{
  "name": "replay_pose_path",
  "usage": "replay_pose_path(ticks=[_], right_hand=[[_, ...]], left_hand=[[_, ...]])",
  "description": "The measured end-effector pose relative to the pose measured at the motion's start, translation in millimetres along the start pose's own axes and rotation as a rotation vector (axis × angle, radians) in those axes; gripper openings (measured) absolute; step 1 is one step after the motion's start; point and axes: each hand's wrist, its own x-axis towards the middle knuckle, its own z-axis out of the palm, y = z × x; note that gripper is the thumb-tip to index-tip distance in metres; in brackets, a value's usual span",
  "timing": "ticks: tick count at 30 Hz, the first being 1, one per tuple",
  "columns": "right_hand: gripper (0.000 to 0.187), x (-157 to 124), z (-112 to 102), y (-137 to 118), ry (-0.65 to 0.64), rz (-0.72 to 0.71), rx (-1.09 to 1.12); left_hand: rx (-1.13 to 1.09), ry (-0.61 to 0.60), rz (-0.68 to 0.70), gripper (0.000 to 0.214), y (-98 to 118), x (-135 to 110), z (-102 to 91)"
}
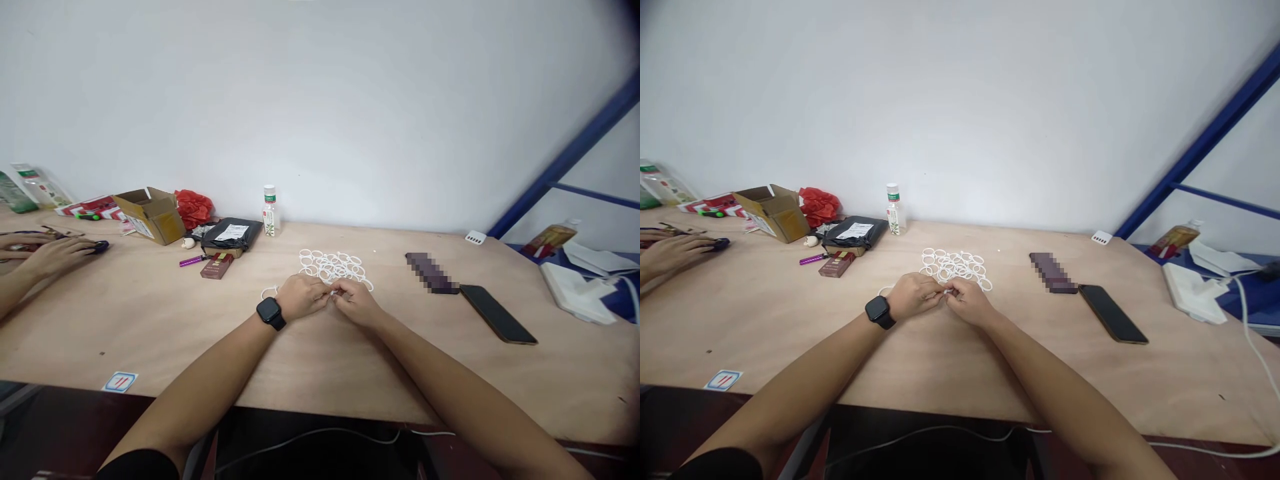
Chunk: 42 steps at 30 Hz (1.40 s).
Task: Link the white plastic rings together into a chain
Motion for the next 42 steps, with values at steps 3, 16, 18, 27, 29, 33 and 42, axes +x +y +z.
replay_pose_path(ticks=[3, 16, 18, 27, 29, 33, 42], right_hand=[[0.019, 1, 2, -4, 0.000, 0.019, -0.026], [0.011, 4, 10, -12, 0.017, 0.043, -0.088], [0.011, 3, 9, -13, 0.010, 0.048, -0.089], [0.012, 3, 10, -11, 0.020, 0.056, -0.145], [0.015, 3, 10, -8, 0.036, 0.048, -0.137], [0.015, 0, 8, -5, 0.002, 0.004, -0.094], [0.031, -4, 12, -14, -0.297, -0.281, -0.166]], left_hand=[[0.044, 0.018, -0.027, 0.019, 3, 2, 2.2], [0.136, -0.019, -0.070, 0.015, 15, 7, 1.5], [0.129, -0.028, -0.063, 0.016, 15, 7, 1.2], [0.123, -0.015, -0.073, 0.014, 16, 7, 1.0], [0.114, 0.013, -0.080, 0.014, 16, 6, -0.8], [0.067, 0.013, -0.047, 0.013, 9, 5, -9.1], [0.035, 0.058, -0.282, 0.019, -24, -1, -8.5]])
